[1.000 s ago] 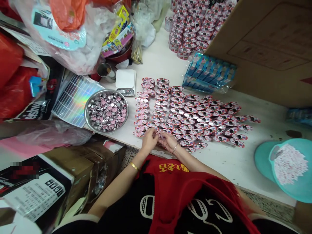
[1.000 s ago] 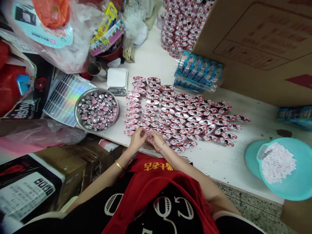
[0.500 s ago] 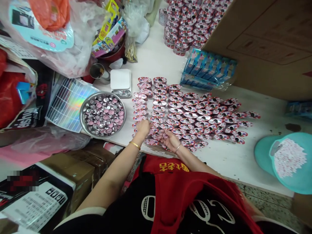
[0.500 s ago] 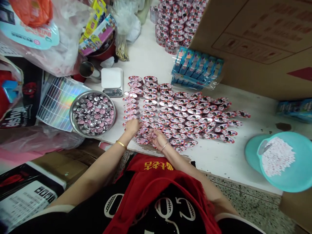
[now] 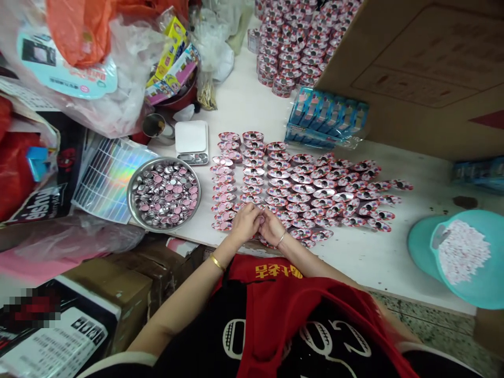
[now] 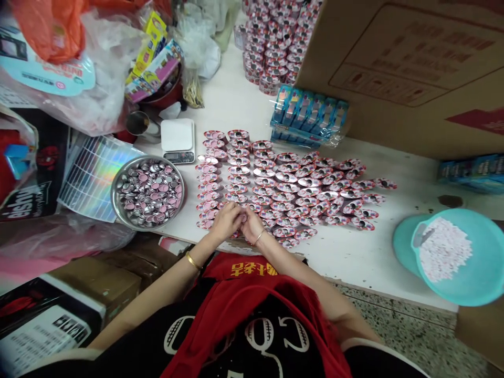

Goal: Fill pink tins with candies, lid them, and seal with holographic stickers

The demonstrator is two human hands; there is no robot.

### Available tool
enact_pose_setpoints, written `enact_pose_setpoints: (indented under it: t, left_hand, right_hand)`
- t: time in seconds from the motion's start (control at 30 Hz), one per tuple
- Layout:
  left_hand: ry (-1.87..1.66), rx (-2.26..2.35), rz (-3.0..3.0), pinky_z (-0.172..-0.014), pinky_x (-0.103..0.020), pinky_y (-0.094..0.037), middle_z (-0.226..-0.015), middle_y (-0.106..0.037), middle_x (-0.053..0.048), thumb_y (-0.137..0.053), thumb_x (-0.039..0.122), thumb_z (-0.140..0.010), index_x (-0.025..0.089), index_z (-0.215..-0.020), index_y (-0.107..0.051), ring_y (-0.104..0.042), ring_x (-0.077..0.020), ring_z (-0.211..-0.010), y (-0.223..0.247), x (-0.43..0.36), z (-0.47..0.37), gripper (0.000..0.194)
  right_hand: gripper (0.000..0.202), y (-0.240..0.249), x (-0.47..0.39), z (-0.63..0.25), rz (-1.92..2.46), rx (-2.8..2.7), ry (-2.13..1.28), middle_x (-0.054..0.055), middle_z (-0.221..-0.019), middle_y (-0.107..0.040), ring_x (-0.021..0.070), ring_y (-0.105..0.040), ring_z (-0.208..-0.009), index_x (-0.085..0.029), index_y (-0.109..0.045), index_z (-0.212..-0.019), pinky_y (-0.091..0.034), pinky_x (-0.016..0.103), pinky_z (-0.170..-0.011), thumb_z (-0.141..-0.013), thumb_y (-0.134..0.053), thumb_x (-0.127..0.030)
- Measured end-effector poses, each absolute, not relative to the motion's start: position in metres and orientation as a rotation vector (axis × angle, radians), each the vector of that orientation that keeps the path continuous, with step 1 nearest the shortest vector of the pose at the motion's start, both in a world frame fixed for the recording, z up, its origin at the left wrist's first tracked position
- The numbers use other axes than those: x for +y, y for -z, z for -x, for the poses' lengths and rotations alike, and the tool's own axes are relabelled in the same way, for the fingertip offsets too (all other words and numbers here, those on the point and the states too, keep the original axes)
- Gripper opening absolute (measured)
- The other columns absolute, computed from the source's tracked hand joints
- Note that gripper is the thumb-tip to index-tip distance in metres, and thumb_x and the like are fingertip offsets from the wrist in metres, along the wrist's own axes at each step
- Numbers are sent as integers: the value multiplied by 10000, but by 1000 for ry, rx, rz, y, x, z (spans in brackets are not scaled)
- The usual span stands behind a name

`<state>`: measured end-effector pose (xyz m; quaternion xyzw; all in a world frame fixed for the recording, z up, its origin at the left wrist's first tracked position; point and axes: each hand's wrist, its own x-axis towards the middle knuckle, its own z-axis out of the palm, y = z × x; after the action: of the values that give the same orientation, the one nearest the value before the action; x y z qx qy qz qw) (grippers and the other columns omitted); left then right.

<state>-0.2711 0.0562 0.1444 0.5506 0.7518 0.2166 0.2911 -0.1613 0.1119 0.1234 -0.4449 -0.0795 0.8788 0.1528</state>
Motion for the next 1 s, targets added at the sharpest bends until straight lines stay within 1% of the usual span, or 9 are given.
enact_pose_setpoints:
  t: [0.1,0.2,0.3,0.5,0.6,0.7,0.77,0.87,1.0]
  left_hand:
    - [-746,2013,-1348,-770,-280,-438,-881,-574,-36,-508,188,-859,193,-814,-597,-549,-162,-853,-138,58,272,100]
    - [-924,1971,-1167,-734,-261,-444,-832,-582,-14,-503,210,-863,191,-823,-565,-554,-139,-778,-127,67,285,76]
    - [-917,2037,-983,-674,-252,-438,-771,-583,-4,-489,215,-860,186,-829,-545,-539,-128,-684,-115,81,301,70]
    - [-253,2258,-1103,-805,-291,-437,-951,-656,-83,-526,174,-823,177,-894,-593,-606,-195,-913,-110,109,312,98]
    - [89,2263,-1057,-815,-325,-452,-1029,-674,-129,-545,325,-856,177,-1015,-622,-629,-248,-981,-116,118,314,230]
    - [308,2225,-995,-826,-342,-466,-1044,-686,-158,-568,472,-842,180,-1014,-665,-631,-285,-1027,-118,126,320,353]
    - [352,2223,-993,-838,-343,-469,-1058,-686,-165,-590,500,-824,182,-1002,-683,-625,-295,-1057,-118,128,324,377]
    - [306,2237,-1023,-836,-351,-471,-1030,-687,-169,-589,487,-829,171,-977,-687,-633,-298,-1038,-118,124,325,363]
    - [-218,2115,-1109,-820,-310,-478,-970,-680,-94,-555,351,-869,176,-1060,-637,-642,-206,-928,-121,105,310,272]
  right_hand:
    - [151,-121,113,161,1229,-167,-2554,-41,-671,-614,88,-561,-628,-201,-601,-772,-512,213,-642,-827,-672,-323]
    - [102,-118,120,157,1207,-263,-2588,-17,-727,-645,100,-588,-661,-192,-636,-823,-493,205,-586,-790,-699,-265]
    - [97,-113,130,153,1260,-365,-2554,-1,-726,-659,101,-585,-626,-184,-668,-855,-471,193,-532,-770,-695,-223]
    - [116,-109,140,148,1349,-366,-2468,42,-826,-711,129,-652,-714,-174,-684,-898,-521,219,-594,-800,-630,-203]
    - [136,-113,142,145,1318,-352,-2481,50,-865,-720,155,-679,-803,-179,-678,-924,-555,267,-702,-791,-659,-200]
    - [195,-115,143,142,1264,-354,-2520,36,-880,-717,153,-687,-859,-182,-680,-947,-555,280,-790,-756,-719,-202]
    - [231,-115,143,142,1261,-402,-2531,20,-832,-706,136,-688,-817,-174,-687,-935,-553,243,-749,-725,-762,-234]
    - [251,-113,142,144,1326,-470,-2486,9,-730,-680,103,-653,-657,-155,-681,-830,-517,185,-575,-681,-807,-314]
    - [287,-110,140,153,1416,-455,-2438,8,-654,-658,72,-571,-527,-143,-647,-707,-448,171,-449,-668,-818,-370]
